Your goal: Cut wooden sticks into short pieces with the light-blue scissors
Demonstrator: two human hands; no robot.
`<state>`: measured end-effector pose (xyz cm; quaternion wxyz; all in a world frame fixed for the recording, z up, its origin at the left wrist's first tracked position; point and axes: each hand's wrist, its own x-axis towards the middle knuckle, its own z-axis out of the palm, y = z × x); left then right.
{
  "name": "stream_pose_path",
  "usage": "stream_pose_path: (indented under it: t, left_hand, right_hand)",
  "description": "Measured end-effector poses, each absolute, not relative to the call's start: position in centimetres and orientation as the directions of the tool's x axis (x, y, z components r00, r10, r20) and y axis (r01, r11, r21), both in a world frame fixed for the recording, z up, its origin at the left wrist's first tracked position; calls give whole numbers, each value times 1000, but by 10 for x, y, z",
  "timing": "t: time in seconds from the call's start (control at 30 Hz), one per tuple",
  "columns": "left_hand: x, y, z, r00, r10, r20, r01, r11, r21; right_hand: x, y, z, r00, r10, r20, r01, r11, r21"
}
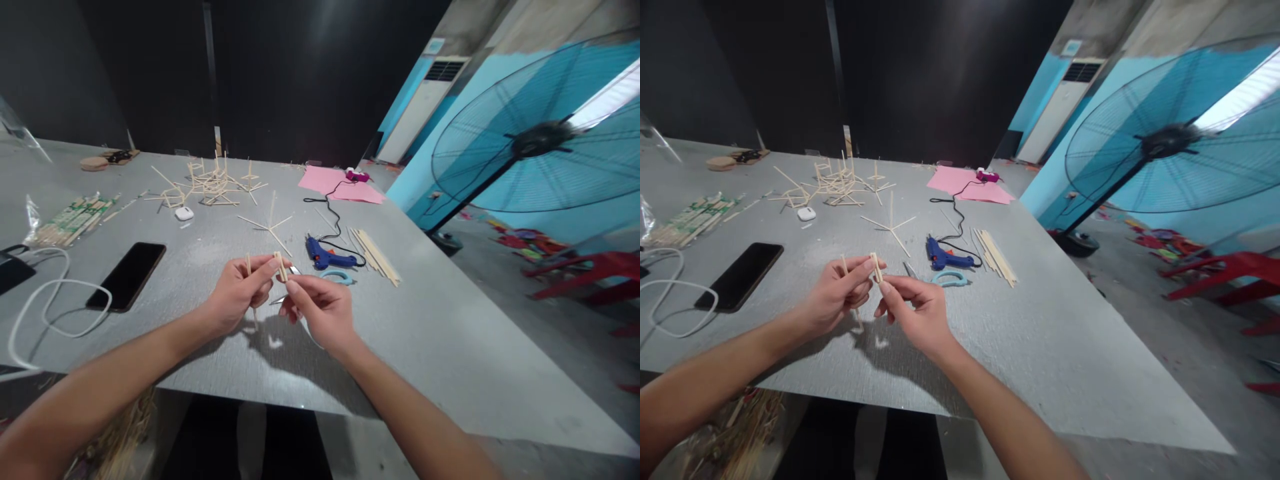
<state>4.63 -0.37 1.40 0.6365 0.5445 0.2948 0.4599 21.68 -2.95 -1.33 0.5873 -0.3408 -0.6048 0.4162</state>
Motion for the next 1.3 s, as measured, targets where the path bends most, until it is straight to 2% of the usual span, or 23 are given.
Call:
stream_pose_path:
  t: [0.33,0.5,0.67,0.83,0.97,1.03,1.1,1.2,1.3]
  left_hand:
    - [44,-4,16,319,924,210,-140,-173,975]
    - [46,-8,21,316,912,260,-116,-235,965]
    - [46,-5,20,341,921,187,-130,-151,980]
    - [43,1,18,374,923,90,-95,-58,994]
    - [42,3,18,404,914,45,-107,-2,994]
    - [41,4,18,410,911,40,-109,6,994]
    - [41,5,18,400,915,52,-109,-8,994]
    - [40,8,16,364,929,66,-100,-31,995]
    - [40,10,14,381,924,25,-65,0,998]
  right_hand:
    - [221,-27,-19,-187,849,494,-80,488,-869]
    - [220,-27,-20,-175,869,464,-32,466,-884]
    - [219,-24,-18,-184,911,370,-99,357,-929]
    - [225,-19,-13,-289,932,221,-128,191,-973]
    - [226,-18,-13,-341,926,163,-145,120,-982]
    - [226,-17,-14,-336,924,181,-104,154,-983]
    - [226,-16,-16,-264,924,275,-22,279,-960]
    - [229,-12,-19,-120,851,512,174,526,-833]
    - [237,-6,-22,-145,741,655,292,665,-687]
